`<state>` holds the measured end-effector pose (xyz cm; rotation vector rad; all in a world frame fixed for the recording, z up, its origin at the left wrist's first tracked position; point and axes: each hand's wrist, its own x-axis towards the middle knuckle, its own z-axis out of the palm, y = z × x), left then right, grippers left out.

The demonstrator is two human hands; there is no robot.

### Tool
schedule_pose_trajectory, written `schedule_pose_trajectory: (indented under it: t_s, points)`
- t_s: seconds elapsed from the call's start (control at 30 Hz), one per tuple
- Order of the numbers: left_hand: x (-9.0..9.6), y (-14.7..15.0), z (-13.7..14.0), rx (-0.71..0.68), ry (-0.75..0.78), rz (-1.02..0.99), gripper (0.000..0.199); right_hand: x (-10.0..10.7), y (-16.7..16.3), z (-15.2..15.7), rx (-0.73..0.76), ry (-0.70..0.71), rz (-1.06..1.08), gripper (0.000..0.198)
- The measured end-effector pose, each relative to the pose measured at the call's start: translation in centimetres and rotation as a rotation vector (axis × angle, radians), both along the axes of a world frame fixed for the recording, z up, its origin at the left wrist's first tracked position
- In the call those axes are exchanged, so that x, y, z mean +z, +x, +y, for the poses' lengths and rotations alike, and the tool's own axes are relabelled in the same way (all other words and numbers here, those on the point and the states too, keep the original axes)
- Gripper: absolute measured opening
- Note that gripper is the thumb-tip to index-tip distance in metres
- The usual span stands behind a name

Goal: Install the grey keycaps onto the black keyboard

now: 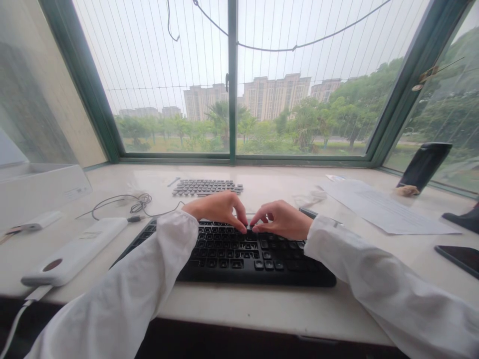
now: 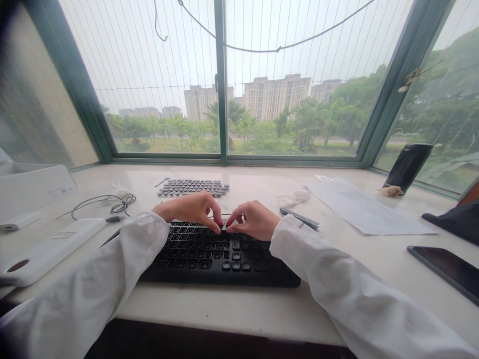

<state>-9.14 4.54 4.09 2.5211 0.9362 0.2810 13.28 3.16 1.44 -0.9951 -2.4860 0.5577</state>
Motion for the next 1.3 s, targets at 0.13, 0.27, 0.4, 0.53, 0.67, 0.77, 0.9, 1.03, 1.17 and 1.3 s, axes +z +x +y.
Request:
schedule_pose_trajectory:
  t_s: [0.13,0.27,0.4,0.53,0.67,0.77,0.9,1.03,1.17,1.3]
  points:
    - [-0.21,-0.11,0.23,0.017,0.001,-0.002,0.029,-0.21,-0.23,0.04,0.010,0.053,0.002,0.018]
    - [-0.21,-0.11,0.27,0.007,0.008,-0.004,0.027,-0.20,-0.32,-0.09,0.001,0.071,0.001,0.016]
    - [-0.07,-0.05,0.18,-0.011,0.003,-0.003,0.027,-0.14,-0.33,-0.22,-0.003,0.068,0.004,0.015]
    - [0.00,-0.04,0.13,-0.001,0.001,0.009,0.026,-0.08,-0.38,-0.21,0.000,0.059,0.002,0.015]
    - [-0.10,-0.05,0.14,-0.009,0.008,0.000,0.026,-0.02,-0.43,-0.21,0.000,0.055,0.006,0.016]
    - [-0.22,-0.05,0.19,-0.005,0.009,0.001,0.026,-0.07,-0.42,-0.27,0.007,0.056,0.000,0.016]
    - [-0.28,-0.07,0.26,0.005,0.009,0.014,0.026,-0.19,-0.38,-0.29,0.010,0.059,-0.002,0.017]
    - [-0.27,-0.03,0.26,-0.004,-0.002,0.005,0.027,-0.15,-0.44,-0.34,0.010,0.078,-0.015,0.016]
    - [-0.33,0.03,0.21,0.000,-0.016,0.004,0.026,-0.11,-0.50,-0.38,0.006,0.085,-0.032,0.015]
    - [-0.35,-0.02,0.21,0.016,-0.027,0.003,0.027,-0.28,-0.49,-0.32,-0.015,0.082,-0.029,0.016]
